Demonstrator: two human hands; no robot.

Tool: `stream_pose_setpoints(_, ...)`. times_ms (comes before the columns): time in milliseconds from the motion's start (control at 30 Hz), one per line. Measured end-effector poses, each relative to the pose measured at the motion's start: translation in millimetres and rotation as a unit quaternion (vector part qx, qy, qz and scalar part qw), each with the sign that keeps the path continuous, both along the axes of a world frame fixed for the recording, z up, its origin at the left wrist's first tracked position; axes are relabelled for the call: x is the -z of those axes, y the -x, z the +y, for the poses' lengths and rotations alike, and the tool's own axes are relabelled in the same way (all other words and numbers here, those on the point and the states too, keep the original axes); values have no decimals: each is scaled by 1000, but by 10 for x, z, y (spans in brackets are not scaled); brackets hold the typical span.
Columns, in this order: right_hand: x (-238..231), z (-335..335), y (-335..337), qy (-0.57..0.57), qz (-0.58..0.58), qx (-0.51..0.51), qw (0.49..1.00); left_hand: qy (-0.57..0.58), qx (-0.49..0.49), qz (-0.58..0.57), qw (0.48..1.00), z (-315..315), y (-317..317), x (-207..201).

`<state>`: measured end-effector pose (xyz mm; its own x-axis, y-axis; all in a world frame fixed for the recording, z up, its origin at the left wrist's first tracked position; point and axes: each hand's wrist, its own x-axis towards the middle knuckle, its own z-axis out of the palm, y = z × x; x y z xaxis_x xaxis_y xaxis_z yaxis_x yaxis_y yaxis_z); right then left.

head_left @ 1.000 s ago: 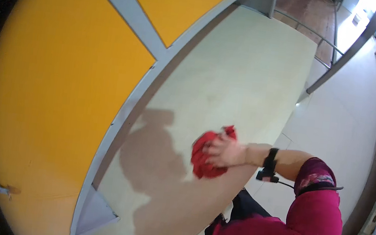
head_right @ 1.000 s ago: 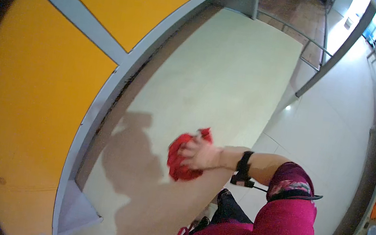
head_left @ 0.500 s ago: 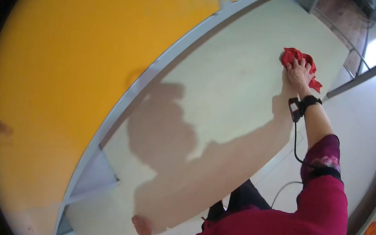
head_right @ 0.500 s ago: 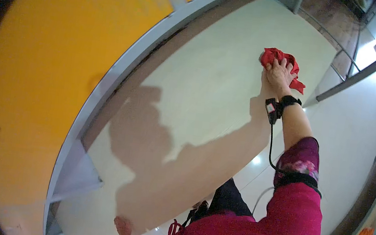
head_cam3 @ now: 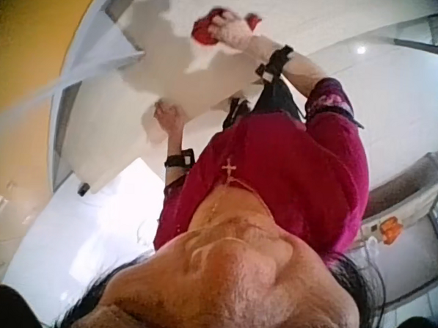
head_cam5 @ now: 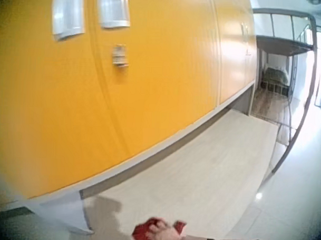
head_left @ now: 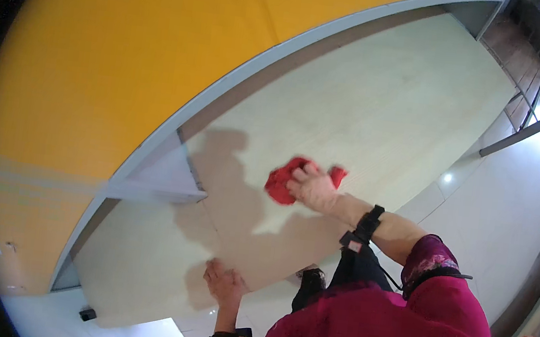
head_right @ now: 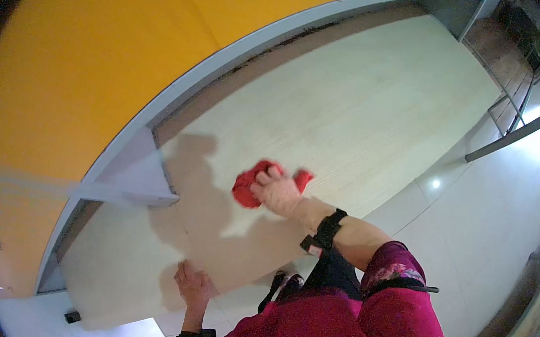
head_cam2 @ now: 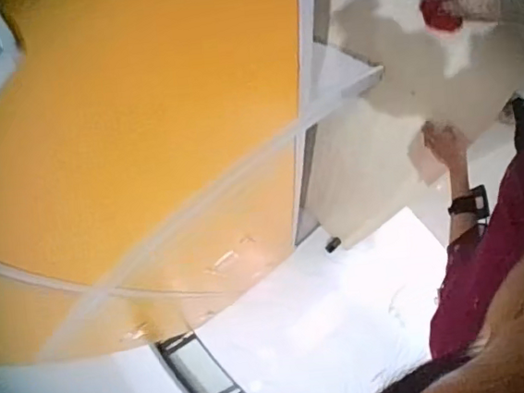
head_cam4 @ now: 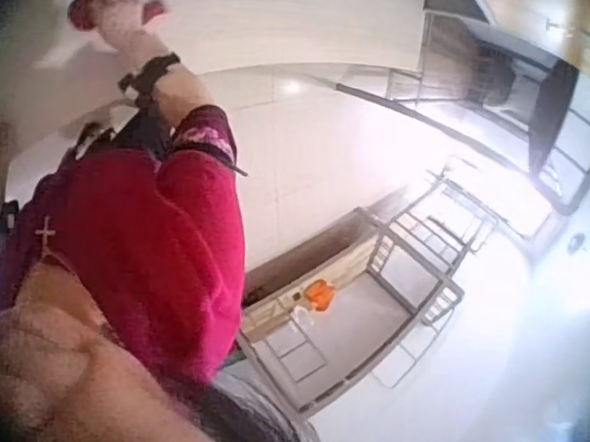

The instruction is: The recorder uses a red cloth to wipe down the metal frame of a bunk bed and a long desktop/counter surface.

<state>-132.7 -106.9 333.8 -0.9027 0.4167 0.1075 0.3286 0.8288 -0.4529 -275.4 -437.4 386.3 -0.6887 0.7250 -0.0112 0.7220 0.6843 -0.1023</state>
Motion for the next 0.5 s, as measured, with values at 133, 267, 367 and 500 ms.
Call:
stream_pose_setpoints(133, 9, -415, 200, 513, 180, -9, 839, -49, 80, -43, 995, -347, 205, 205)
stream_pose_setpoints(267, -8, -130, 522, 58, -119, 245, 961, -80, 93, -86, 989, -494, 778, 535)
stream_pose_setpoints(367, 89, -349, 853, -3, -25, 234, 972, -75, 86, -90, 989, -614, 1089, 871)
stream_pose_setpoints(500, 726, -681, 1390, -87, -69, 184, 977, -46, 65, -102, 992, -593, 1221, 1051)
